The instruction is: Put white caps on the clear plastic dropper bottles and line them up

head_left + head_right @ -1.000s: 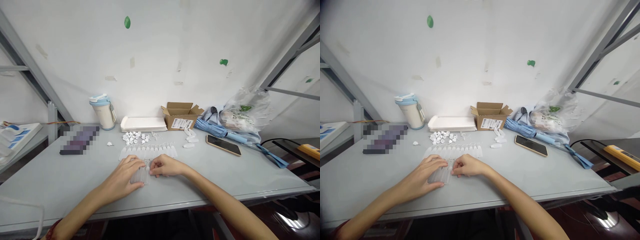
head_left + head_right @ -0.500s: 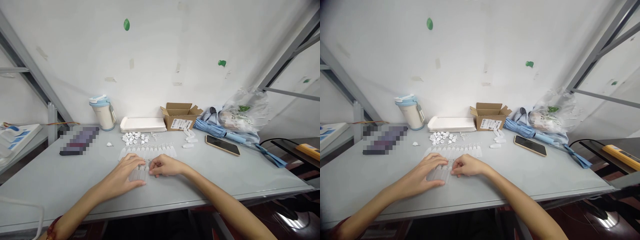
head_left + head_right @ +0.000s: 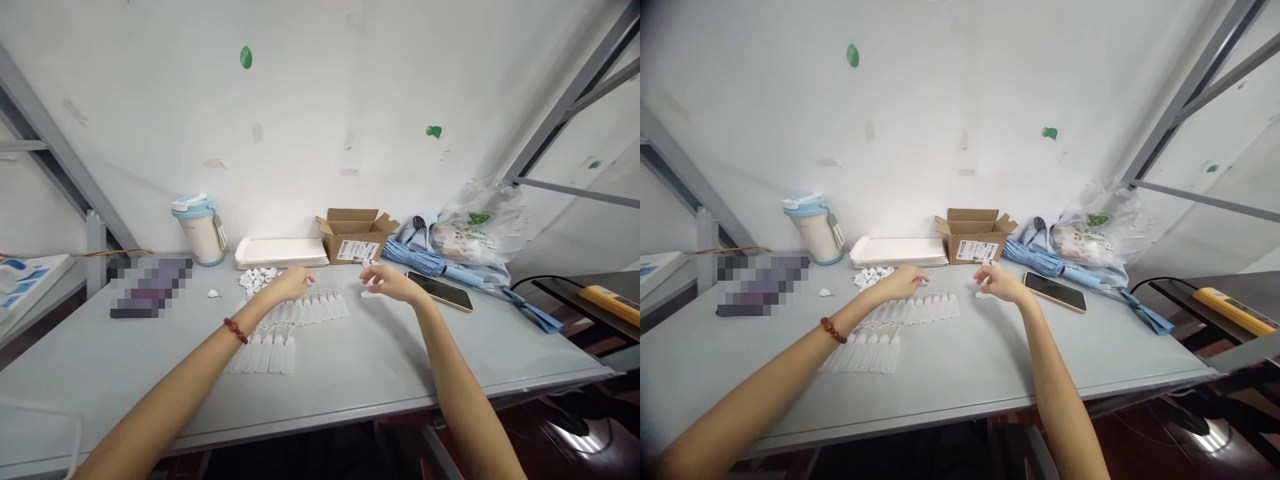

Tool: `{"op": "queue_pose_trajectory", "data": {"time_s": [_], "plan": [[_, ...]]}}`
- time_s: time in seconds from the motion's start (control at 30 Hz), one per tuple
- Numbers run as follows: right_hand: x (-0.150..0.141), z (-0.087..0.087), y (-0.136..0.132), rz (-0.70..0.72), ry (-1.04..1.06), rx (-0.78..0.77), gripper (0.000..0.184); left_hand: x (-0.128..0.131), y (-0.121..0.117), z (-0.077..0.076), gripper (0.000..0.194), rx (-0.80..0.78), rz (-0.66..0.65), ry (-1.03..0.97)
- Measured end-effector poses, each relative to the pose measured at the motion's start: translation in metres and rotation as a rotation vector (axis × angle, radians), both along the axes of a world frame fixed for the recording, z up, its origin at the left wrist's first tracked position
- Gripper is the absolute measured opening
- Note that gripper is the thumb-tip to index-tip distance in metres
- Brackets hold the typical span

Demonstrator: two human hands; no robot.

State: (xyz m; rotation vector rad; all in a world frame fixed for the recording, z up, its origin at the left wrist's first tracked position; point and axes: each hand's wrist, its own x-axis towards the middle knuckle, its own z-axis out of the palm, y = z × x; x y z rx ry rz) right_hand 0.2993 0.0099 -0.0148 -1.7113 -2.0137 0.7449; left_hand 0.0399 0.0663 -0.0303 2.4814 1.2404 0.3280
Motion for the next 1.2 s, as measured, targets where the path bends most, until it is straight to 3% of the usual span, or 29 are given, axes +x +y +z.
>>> {"op": "queue_pose_trajectory", "data": {"time_s": [0.1, 0.23, 0.33, 0.47, 0.6, 0.7, 0.87, 1.0, 1.2], "plan": [[0.007, -0.010, 0.005, -0.061, -0.245, 0.006, 0.025, 0.008, 0.004, -0.007, 0.037, -0.006, 0.021, 0.020], [0.007, -0.020, 0.011, -0.056, -0.266, 0.022, 0.028, 0.000, 0.000, -0.004, 0.036, 0.038, 0.043, -0.025], [0.007, -0.018, 0.011, -0.059, -0.261, 0.044, 0.023, -0.020, -0.008, 0.003, 0.041, 0.103, 0.066, -0.093], [-0.002, -0.009, 0.006, -0.110, 0.005, 0.267, 0.017, -0.051, -0.021, 0.004, 0.033, 0.189, 0.202, -0.416], [-0.036, -0.010, -0.003, -0.068, 0.353, 0.407, 0.026, -0.063, -0.034, 0.001, 0.025, 0.080, 0.341, -0.625], [-0.068, -0.018, -0.012, 0.067, 0.443, 0.346, 0.027, -0.056, -0.044, 0.001, 0.021, 0.050, 0.305, -0.700], [-0.105, -0.030, -0.031, 0.166, 0.444, 0.414, 0.025, -0.038, -0.065, 0.003, 0.024, 0.040, 0.232, -0.705], [-0.114, -0.036, -0.038, 0.217, 0.431, 0.471, 0.023, -0.031, -0.078, 0.005, 0.016, 0.067, 0.155, -0.705], [-0.107, -0.042, -0.035, 0.280, 0.180, 0.623, 0.020, -0.027, -0.083, 0.003, 0.013, 0.100, 0.112, -0.722]]}}
